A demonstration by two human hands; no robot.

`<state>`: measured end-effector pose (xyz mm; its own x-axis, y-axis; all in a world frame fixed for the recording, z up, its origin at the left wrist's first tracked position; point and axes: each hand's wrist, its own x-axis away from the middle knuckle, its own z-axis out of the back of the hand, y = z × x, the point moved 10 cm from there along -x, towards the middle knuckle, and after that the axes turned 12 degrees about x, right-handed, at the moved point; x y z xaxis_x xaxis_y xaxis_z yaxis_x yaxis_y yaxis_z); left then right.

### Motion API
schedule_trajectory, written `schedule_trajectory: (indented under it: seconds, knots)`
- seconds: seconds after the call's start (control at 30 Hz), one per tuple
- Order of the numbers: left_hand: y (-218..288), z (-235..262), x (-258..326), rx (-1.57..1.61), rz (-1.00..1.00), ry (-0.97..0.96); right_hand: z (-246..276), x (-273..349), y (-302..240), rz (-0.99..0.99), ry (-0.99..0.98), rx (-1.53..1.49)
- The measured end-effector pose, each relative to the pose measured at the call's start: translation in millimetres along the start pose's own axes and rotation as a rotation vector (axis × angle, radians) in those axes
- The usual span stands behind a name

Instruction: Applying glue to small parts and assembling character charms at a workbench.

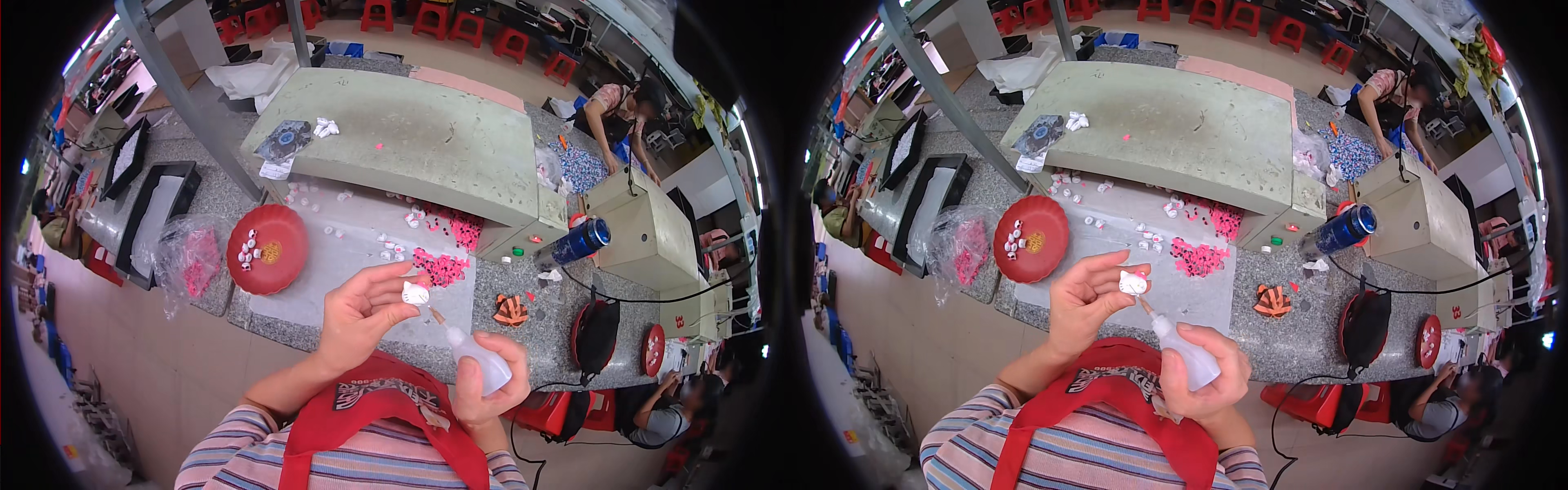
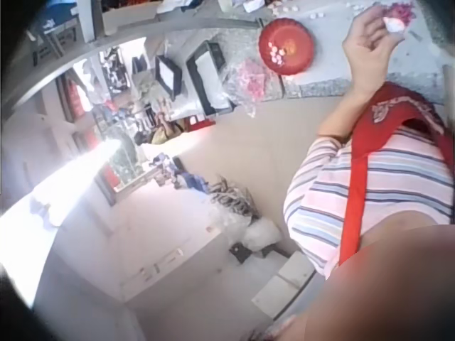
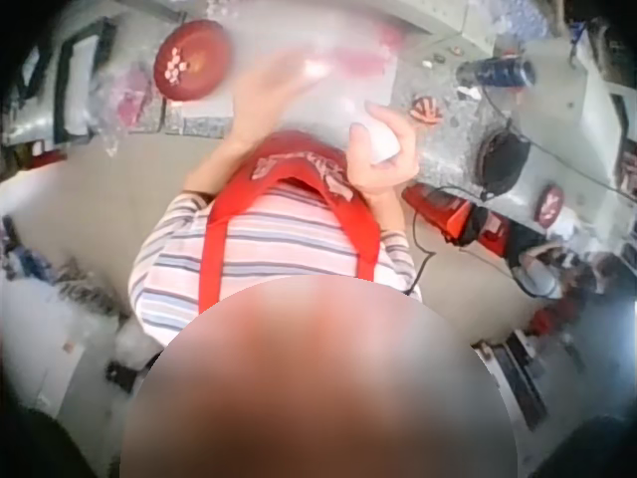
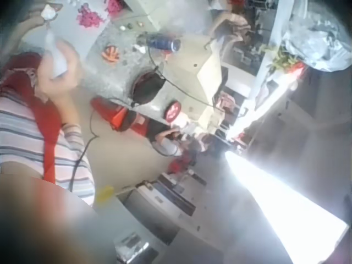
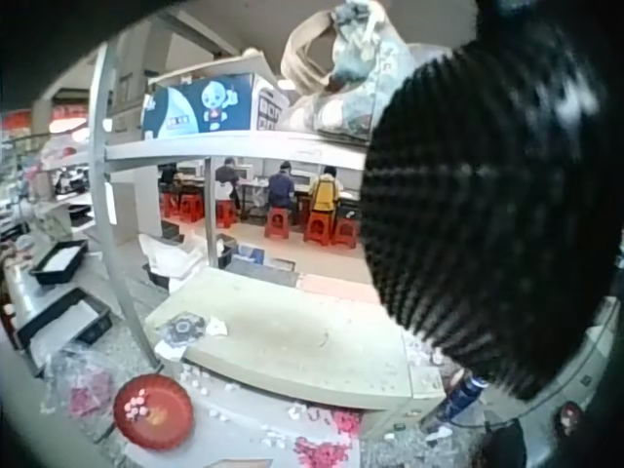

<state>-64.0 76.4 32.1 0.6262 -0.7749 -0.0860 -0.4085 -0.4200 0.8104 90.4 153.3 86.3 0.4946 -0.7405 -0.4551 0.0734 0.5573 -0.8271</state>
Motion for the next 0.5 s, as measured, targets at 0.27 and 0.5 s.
schedule_trajectory:
  seconds: [0.27,0.5]
  knots:
    - [12,0,1,-0.097,-0.127,0.007,-3,-5,-13,0.183,0.007,0.099]
    - [11,-4,1,-0.079,-0.122,-0.022,-8,-3,-2,0.07,-0.032,0.048]
